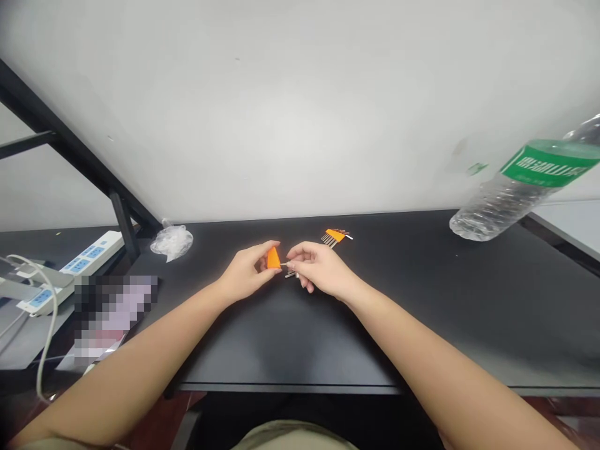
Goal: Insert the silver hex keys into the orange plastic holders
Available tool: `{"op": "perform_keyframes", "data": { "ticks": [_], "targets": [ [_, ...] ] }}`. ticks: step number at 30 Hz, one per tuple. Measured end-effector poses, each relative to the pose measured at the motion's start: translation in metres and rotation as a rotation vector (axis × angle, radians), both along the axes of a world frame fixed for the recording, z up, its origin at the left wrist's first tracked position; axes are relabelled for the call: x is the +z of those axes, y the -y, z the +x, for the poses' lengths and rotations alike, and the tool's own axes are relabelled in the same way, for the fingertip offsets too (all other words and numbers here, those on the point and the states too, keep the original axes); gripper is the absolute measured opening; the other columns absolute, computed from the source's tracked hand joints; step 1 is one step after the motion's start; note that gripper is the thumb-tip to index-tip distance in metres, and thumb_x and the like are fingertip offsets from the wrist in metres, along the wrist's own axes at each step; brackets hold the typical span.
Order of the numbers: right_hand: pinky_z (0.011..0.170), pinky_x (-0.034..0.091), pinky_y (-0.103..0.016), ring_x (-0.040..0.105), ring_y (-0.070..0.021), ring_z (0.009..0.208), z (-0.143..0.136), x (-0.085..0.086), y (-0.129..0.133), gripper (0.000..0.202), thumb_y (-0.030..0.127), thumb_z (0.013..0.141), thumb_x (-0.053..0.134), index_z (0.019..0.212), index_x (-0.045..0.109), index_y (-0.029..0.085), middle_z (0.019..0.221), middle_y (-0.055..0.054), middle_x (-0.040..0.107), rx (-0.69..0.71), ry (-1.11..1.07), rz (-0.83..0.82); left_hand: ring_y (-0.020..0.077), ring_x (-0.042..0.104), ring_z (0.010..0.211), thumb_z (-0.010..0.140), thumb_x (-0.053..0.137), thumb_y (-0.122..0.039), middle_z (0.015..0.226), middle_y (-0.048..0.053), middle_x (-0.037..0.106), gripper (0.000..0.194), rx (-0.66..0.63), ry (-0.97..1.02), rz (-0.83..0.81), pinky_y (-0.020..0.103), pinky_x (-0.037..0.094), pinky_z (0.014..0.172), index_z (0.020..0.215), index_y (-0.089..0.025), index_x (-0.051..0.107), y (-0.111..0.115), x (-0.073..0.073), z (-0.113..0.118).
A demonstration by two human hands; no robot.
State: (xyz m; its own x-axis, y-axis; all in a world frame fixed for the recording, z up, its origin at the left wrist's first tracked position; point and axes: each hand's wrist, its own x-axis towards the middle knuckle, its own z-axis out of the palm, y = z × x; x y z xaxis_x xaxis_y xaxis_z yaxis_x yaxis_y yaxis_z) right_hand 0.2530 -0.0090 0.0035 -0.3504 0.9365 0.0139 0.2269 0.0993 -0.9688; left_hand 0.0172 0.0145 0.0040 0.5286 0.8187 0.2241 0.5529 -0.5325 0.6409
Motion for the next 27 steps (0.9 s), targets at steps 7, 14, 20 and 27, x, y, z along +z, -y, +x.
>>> {"op": "perform_keyframes", "data": {
  "ticks": [7,14,20,27],
  "targets": [
    [0.057,0.049,-0.03,0.061,-0.015,0.061,0.003,0.006,0.0,0.019,0.039,0.096,0.058,0.099,0.062,0.021,0.083,-0.003,0.068,-0.021,0.209,0.102,0.0167,0.069,0.092,0.087,0.066,-0.027,0.107,0.003,0.072,0.054,0.002,0.019,0.062,0.031,0.057,0.09,0.141,-0.023,0.055,-0.002,-0.008,0.0],
    [0.071,0.046,-0.031,0.062,-0.0176,0.078,0.037,0.009,-0.006,0.014,0.023,0.092,0.058,0.098,0.07,0.023,0.103,-0.006,0.064,0.193,0.846,0.483,0.0172,0.071,0.093,0.085,0.068,-0.027,0.106,0.003,0.073,0.053,0.066,0.125,0.004,0.032,0.058,0.092,0.136,-0.021,0.057,-0.003,-0.007,0.0],
    [0.058,0.037,-0.029,0.057,-0.0153,0.067,0.027,0.006,0.003,0.008,0.014,0.085,0.057,0.083,0.061,0.02,0.09,-0.004,0.064,0.162,1.007,0.454,0.0163,0.07,0.089,0.084,0.067,-0.025,0.102,0.002,0.072,0.052,0.109,0.141,-0.002,0.031,0.057,0.09,0.135,-0.021,0.058,-0.003,-0.005,0.001],
    [0.065,0.044,-0.029,0.059,-0.0161,0.07,0.038,0.021,-0.004,0.012,0.017,0.091,0.055,0.09,0.065,0.023,0.081,-0.001,0.067,0.102,0.656,0.448,0.0156,0.069,0.086,0.083,0.068,-0.027,0.101,0.002,0.072,0.048,0.114,0.133,0.019,0.03,0.057,0.086,0.131,-0.021,0.061,-0.003,-0.004,0.0]
  ]
}}
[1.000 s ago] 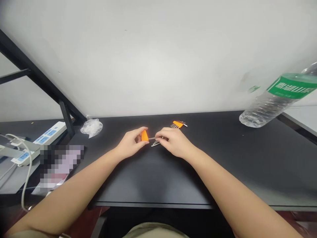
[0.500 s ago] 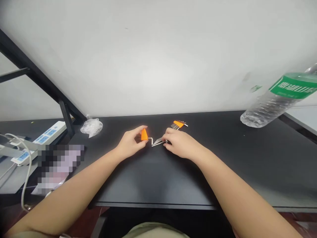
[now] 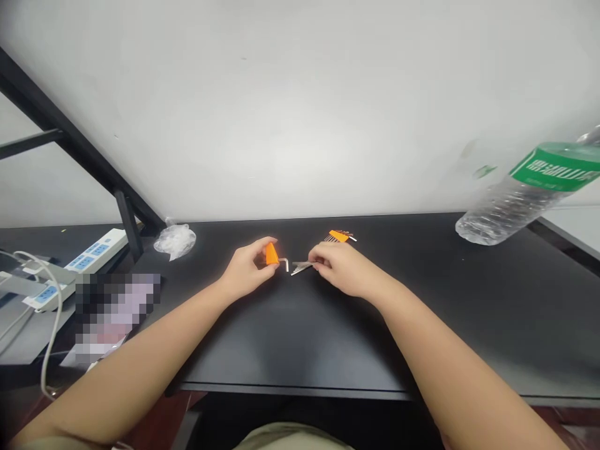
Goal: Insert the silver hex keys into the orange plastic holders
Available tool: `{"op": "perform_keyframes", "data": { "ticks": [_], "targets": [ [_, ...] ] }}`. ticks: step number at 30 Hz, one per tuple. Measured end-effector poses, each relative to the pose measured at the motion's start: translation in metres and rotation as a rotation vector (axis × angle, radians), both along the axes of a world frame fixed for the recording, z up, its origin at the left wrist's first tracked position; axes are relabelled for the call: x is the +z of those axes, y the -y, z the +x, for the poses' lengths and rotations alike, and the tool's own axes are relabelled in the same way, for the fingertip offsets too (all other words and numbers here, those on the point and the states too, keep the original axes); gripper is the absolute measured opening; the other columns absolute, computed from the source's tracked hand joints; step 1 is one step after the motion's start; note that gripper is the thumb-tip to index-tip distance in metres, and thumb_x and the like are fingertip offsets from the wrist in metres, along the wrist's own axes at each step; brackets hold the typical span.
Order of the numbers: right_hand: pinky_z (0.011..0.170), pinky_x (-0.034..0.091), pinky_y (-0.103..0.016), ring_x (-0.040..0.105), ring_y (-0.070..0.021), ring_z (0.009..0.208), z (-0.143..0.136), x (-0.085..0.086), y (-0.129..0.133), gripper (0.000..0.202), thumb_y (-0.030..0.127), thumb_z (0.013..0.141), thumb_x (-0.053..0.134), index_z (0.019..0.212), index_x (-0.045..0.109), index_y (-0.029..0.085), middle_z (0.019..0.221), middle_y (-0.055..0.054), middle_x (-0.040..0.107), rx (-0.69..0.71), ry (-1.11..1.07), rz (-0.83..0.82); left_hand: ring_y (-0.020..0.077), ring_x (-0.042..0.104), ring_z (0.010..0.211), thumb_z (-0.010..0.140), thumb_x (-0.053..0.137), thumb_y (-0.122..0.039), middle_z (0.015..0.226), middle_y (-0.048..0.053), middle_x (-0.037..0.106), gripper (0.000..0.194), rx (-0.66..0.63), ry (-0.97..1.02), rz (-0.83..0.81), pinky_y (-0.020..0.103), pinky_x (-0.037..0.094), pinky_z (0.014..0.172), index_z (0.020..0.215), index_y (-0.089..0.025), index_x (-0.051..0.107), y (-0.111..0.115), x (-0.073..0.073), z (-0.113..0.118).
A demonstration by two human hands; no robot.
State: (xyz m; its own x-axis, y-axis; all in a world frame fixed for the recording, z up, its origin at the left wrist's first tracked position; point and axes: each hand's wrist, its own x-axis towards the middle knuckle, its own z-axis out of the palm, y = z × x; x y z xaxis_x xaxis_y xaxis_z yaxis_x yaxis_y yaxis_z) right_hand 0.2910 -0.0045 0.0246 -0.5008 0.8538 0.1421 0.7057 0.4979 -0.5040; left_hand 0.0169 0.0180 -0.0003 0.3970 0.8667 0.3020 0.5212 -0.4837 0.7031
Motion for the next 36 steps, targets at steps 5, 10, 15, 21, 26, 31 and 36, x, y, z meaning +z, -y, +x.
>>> {"op": "perform_keyframes", "data": {
  "ticks": [5,10,15,21,26,31,36],
  "targets": [
    [0.075,0.05,-0.034,0.065,-0.0194,0.081,0.001,0.004,-0.002,0.019,0.022,0.097,0.054,0.099,0.073,0.024,0.092,-0.004,0.071,-0.048,-0.245,0.169,0.0139,0.068,0.083,0.084,0.069,-0.028,0.103,0.002,0.071,0.047,-0.026,0.014,0.003,0.028,0.057,0.083,0.13,-0.021,0.061,0.001,-0.001,0.001],
    [0.075,0.052,-0.034,0.066,-0.0189,0.084,-0.008,-0.001,0.001,0.022,0.019,0.097,0.055,0.104,0.075,0.026,0.095,-0.005,0.072,0.062,-0.293,0.207,0.0125,0.064,0.078,0.084,0.07,-0.029,0.096,0.001,0.069,0.047,-0.055,-0.001,0.021,0.026,0.056,0.077,0.129,-0.021,0.061,0.003,-0.001,0.001],
    [0.071,0.052,-0.032,0.065,-0.0178,0.082,-0.008,-0.003,0.002,0.026,0.016,0.098,0.053,0.106,0.076,0.026,0.095,-0.005,0.07,0.096,-0.266,0.257,0.0115,0.061,0.074,0.083,0.07,-0.028,0.092,0.0,0.067,0.047,-0.083,-0.013,0.031,0.026,0.056,0.076,0.129,-0.022,0.061,0.003,-0.002,0.0],
    [0.07,0.052,-0.031,0.064,-0.0168,0.082,-0.006,-0.005,0.003,0.029,0.014,0.098,0.052,0.11,0.076,0.025,0.099,-0.006,0.068,0.119,-0.215,0.31,0.0119,0.062,0.077,0.082,0.072,-0.028,0.093,0.0,0.068,0.049,-0.123,-0.023,0.0,0.025,0.055,0.077,0.13,-0.022,0.062,0.004,-0.001,-0.001],
    [0.073,0.053,-0.034,0.064,-0.0185,0.085,-0.012,0.0,0.01,0.032,0.016,0.101,0.047,0.113,0.075,0.025,0.103,-0.008,0.067,0.167,-0.169,0.253,0.0118,0.061,0.074,0.082,0.072,-0.03,0.088,-0.001,0.066,0.048,-0.139,-0.014,-0.029,0.025,0.055,0.074,0.128,-0.022,0.062,0.005,-0.002,0.001],
    [0.077,0.055,-0.037,0.065,-0.0197,0.084,-0.031,0.0,0.016,0.024,0.023,0.1,0.05,0.107,0.072,0.024,0.1,-0.008,0.067,0.114,-0.288,0.028,0.0144,0.066,0.081,0.084,0.07,-0.031,0.096,0.001,0.069,0.048,-0.187,-0.053,-0.012,0.027,0.057,0.08,0.13,-0.023,0.061,0.009,0.001,0.004],
    [0.061,0.055,-0.032,0.062,-0.0158,0.066,-0.046,-0.019,0.011,0.015,0.034,0.093,0.062,0.097,0.064,0.02,0.078,-0.003,0.066,-0.087,-0.662,-0.454,0.0157,0.069,0.085,0.083,0.071,-0.031,0.102,0.003,0.072,0.047,-0.147,-0.039,-0.011,0.028,0.057,0.082,0.129,-0.022,0.061,0.011,0.004,0.006]
  ]
}}
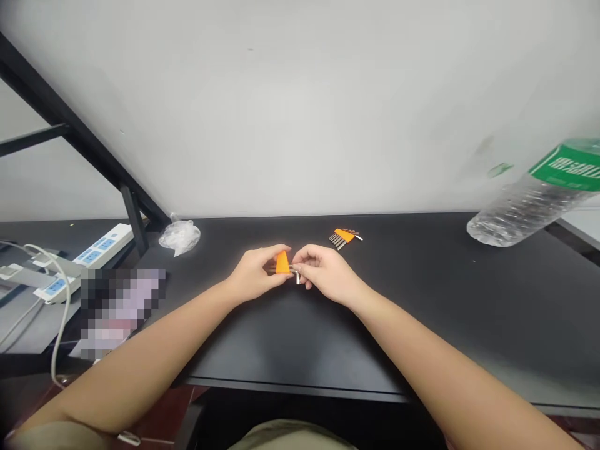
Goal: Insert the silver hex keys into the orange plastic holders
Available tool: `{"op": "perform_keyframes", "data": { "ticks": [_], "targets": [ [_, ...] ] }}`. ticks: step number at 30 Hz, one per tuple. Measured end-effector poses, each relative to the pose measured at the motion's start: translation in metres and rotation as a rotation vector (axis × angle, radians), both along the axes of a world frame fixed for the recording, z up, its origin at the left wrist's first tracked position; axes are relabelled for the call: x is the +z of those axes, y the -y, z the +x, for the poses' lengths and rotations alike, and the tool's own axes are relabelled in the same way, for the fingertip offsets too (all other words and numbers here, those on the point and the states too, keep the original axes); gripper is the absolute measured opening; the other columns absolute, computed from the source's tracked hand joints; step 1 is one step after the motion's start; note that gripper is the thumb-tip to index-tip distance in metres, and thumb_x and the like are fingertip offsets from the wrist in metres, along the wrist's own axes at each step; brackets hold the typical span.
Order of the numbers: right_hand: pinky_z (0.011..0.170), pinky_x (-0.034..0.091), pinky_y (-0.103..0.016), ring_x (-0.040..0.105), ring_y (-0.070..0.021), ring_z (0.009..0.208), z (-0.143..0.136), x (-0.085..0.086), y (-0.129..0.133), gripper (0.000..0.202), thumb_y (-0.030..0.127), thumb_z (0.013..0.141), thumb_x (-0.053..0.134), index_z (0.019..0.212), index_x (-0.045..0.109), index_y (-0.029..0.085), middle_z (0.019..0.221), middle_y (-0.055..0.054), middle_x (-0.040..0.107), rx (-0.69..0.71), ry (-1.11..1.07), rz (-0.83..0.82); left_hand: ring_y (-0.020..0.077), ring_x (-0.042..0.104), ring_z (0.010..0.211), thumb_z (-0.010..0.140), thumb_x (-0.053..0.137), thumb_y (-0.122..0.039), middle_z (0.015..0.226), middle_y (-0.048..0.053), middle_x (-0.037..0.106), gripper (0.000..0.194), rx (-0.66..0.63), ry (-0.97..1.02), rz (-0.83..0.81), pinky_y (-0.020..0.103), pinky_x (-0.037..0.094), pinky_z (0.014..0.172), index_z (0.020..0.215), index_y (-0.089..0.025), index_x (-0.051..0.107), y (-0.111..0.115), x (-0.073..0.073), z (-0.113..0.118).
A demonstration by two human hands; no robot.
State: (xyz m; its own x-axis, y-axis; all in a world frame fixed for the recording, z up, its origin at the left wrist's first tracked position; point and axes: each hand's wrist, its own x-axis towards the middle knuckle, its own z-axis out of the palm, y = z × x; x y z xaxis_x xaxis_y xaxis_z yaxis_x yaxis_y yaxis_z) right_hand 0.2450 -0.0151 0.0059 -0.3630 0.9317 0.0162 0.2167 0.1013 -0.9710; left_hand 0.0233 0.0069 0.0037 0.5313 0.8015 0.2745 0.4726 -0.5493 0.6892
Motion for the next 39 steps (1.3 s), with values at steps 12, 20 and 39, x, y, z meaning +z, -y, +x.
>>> {"op": "perform_keyframes", "data": {
  "ticks": [12,20,39],
  "targets": [
    [0.052,0.051,-0.026,0.062,-0.0135,0.059,0.001,0.004,0.003,0.027,0.044,0.093,0.067,0.104,0.059,0.021,0.073,0.002,0.063,0.076,-0.053,-0.119,0.0133,0.069,0.079,0.085,0.07,-0.031,0.097,0.001,0.073,0.041,0.064,0.133,-0.011,0.025,0.057,0.079,0.124,-0.02,0.063,0.006,0.002,0.003],
    [0.057,0.056,-0.029,0.063,-0.0145,0.063,0.0,0.0,0.004,0.025,0.043,0.096,0.063,0.109,0.059,0.023,0.078,0.001,0.063,0.129,-0.049,-0.061,0.0149,0.071,0.083,0.085,0.073,-0.033,0.096,0.001,0.074,0.045,0.02,0.135,-0.042,0.028,0.058,0.082,0.127,-0.02,0.063,0.004,0.001,0.0],
    [0.066,0.046,-0.03,0.062,-0.0175,0.077,0.043,0.002,-0.011,0.021,0.024,0.098,0.052,0.107,0.071,0.025,0.104,-0.006,0.064,0.126,0.913,0.539,0.018,0.072,0.092,0.087,0.066,-0.024,0.104,0.002,0.075,0.055,0.15,-0.005,-0.032,0.032,0.057,0.091,0.141,-0.023,0.056,-0.008,-0.007,-0.004]
  ]
}}
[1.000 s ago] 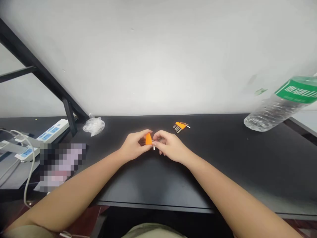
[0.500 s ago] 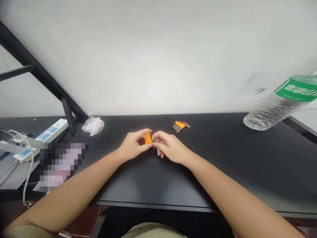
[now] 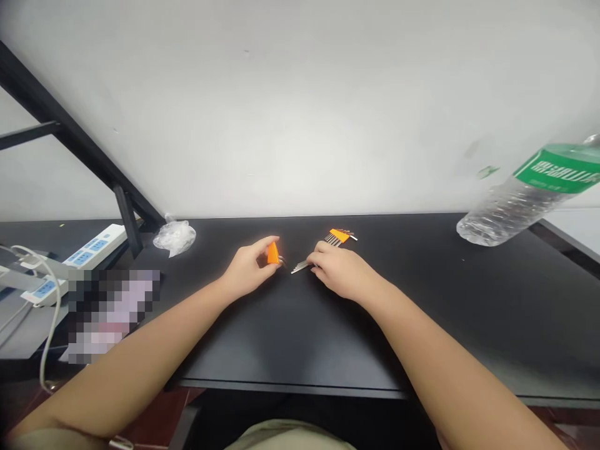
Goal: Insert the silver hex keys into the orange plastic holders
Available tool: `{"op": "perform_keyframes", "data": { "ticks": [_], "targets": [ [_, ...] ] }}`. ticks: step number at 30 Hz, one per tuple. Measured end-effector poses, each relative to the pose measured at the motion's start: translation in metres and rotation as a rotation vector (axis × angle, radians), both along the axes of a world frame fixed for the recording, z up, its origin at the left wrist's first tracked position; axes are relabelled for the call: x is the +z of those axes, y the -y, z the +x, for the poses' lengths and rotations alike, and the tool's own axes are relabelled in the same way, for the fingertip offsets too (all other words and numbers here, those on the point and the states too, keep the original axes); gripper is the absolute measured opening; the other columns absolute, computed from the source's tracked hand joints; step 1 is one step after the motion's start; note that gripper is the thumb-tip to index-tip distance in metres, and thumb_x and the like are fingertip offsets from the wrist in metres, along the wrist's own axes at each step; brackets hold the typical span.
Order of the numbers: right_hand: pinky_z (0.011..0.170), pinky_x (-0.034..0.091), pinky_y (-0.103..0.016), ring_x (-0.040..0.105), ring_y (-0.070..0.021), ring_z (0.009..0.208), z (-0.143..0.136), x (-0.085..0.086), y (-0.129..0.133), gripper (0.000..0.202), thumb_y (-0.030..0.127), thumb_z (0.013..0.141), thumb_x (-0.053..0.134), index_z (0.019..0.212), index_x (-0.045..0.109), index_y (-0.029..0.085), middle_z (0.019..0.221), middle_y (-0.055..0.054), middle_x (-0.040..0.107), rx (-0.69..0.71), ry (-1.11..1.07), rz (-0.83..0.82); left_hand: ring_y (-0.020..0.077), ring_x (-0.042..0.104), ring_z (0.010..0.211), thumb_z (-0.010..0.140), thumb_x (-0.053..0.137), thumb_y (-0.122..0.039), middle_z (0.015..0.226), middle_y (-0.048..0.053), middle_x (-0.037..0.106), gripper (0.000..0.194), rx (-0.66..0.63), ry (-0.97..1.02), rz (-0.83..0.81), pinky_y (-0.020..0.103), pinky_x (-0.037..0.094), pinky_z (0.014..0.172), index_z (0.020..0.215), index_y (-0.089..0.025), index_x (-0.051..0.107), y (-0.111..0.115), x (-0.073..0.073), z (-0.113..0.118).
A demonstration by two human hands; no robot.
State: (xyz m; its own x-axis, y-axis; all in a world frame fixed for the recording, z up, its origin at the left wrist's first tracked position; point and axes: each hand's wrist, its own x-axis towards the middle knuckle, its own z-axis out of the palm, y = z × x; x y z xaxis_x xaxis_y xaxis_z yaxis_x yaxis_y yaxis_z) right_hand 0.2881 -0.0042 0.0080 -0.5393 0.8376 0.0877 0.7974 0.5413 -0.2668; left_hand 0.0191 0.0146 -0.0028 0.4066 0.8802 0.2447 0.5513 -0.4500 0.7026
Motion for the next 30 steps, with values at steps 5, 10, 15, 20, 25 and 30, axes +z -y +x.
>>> {"op": "perform_keyframes", "data": {
  "ticks": [5,10,15,20,25,30],
  "targets": [
    [0.061,0.041,-0.028,0.061,-0.0164,0.074,-0.007,-0.004,0.003,0.018,0.021,0.097,0.053,0.103,0.069,0.022,0.102,-0.007,0.063,-0.018,0.108,0.045,0.0174,0.071,0.088,0.087,0.064,-0.023,0.101,0.001,0.074,0.057,0.002,-0.026,0.037,0.033,0.057,0.09,0.142,-0.023,0.054,-0.002,-0.001,-0.002],
    [0.057,0.037,-0.028,0.061,-0.0164,0.072,-0.011,-0.002,0.004,0.019,0.02,0.098,0.05,0.102,0.068,0.022,0.1,-0.007,0.063,-0.022,0.152,0.089,0.017,0.071,0.087,0.088,0.064,-0.023,0.101,0.001,0.074,0.056,-0.018,-0.015,0.04,0.032,0.057,0.088,0.143,-0.024,0.053,0.0,0.0,-0.002],
    [0.053,0.033,-0.03,0.055,-0.0148,0.061,-0.015,-0.002,0.01,0.012,0.016,0.092,0.053,0.084,0.062,0.019,0.09,-0.007,0.064,-0.056,0.194,0.067,0.0181,0.072,0.087,0.091,0.062,-0.024,0.098,0.001,0.074,0.055,-0.067,-0.001,0.041,0.033,0.058,0.087,0.145,-0.025,0.051,0.0,0.001,-0.003],
    [0.06,0.04,-0.029,0.059,-0.0173,0.068,-0.014,0.008,0.008,0.013,0.011,0.088,0.054,0.083,0.059,0.021,0.08,-0.003,0.065,-0.03,-0.039,0.008,0.0186,0.072,0.091,0.091,0.065,-0.025,0.104,0.002,0.075,0.055,-0.06,-0.029,0.046,0.033,0.057,0.089,0.145,-0.025,0.051,0.0,0.0,-0.002],
    [0.076,0.051,-0.034,0.065,-0.0203,0.085,-0.013,0.009,0.002,0.019,0.016,0.099,0.049,0.1,0.067,0.023,0.095,-0.006,0.071,0.017,-0.371,0.168,0.0177,0.073,0.093,0.09,0.068,-0.028,0.111,0.002,0.076,0.056,-0.086,-0.045,0.051,0.032,0.057,0.09,0.144,-0.024,0.052,0.004,-0.001,-0.002],
    [0.079,0.054,-0.036,0.067,-0.0213,0.089,-0.015,0.006,0.004,0.024,0.014,0.1,0.049,0.106,0.069,0.024,0.099,-0.007,0.073,0.113,-0.445,0.243,0.0173,0.073,0.092,0.09,0.068,-0.03,0.111,0.002,0.076,0.056,-0.079,-0.034,0.049,0.031,0.058,0.09,0.144,-0.023,0.053,0.005,-0.001,-0.001]
  ]
}}
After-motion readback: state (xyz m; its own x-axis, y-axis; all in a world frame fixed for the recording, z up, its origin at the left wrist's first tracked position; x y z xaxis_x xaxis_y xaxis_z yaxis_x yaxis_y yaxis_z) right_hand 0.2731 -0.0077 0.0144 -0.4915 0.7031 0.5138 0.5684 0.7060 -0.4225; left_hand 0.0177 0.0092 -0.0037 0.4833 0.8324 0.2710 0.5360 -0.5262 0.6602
